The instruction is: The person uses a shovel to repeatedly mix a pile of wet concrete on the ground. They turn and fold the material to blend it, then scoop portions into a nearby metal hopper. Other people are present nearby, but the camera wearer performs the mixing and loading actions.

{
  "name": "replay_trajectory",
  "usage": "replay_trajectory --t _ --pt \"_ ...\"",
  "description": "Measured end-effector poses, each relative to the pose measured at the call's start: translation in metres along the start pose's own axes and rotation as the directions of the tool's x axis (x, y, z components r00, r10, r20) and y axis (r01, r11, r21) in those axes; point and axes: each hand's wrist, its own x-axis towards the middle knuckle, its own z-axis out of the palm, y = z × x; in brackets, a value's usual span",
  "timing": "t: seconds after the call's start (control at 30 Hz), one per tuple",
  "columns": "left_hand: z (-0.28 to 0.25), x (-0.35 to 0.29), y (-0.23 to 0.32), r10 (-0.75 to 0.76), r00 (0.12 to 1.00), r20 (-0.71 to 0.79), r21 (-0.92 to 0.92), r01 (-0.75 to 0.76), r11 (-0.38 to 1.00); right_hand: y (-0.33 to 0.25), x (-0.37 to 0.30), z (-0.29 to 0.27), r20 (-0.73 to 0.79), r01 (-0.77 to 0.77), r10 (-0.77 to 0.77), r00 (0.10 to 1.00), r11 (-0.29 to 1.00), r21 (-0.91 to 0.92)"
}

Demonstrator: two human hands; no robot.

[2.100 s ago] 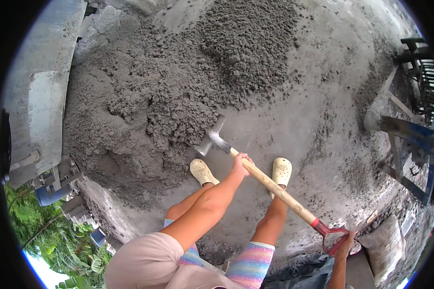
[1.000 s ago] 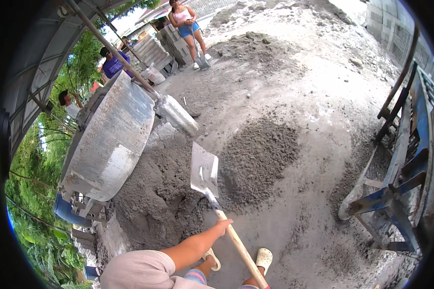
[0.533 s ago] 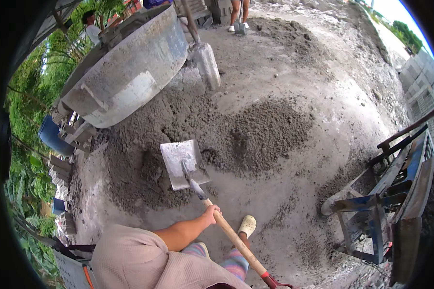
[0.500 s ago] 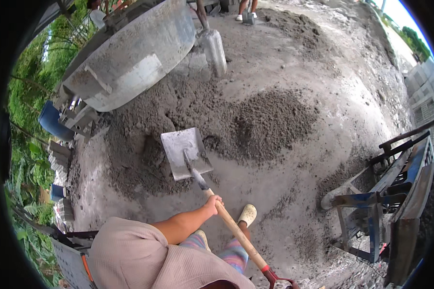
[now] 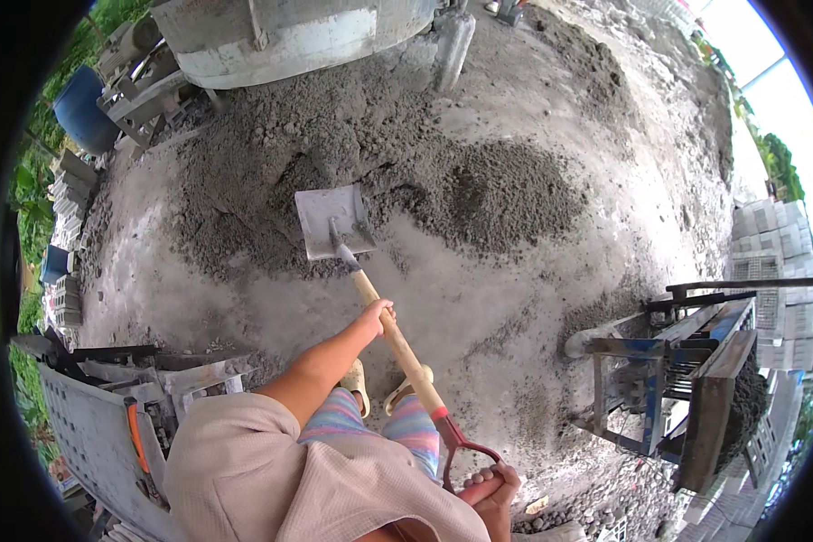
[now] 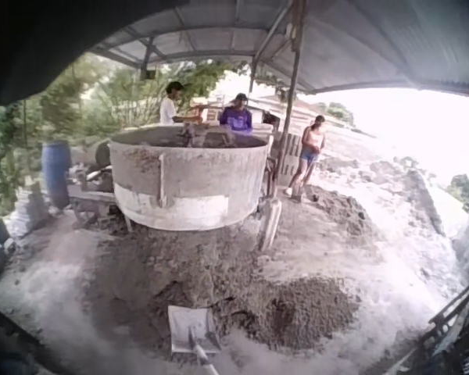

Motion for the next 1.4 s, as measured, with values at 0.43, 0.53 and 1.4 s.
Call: replay_trajectory --t 0.43,0.53,1.4 --pt "0.043 -0.109 -0.005 -0.007 1.0 0.008 0.105 0.006 0.995 0.009 0.015 0.085 0.216 -0.066 0.036 0.976 0.989 0.136" --pt "0.052 -0.11 -0.003 -0.051 0.993 0.106 0.041 0.047 0.998 -0.011 0.009 0.1 0.269 -0.094 0.051 0.962 0.984 0.149" --pt "0.034 -0.082 0.088 0.118 0.991 -0.063 0.401 -0.083 0.912 0.021 0.119 0.157 0.454 -0.141 0.041 0.89 0.972 0.189"
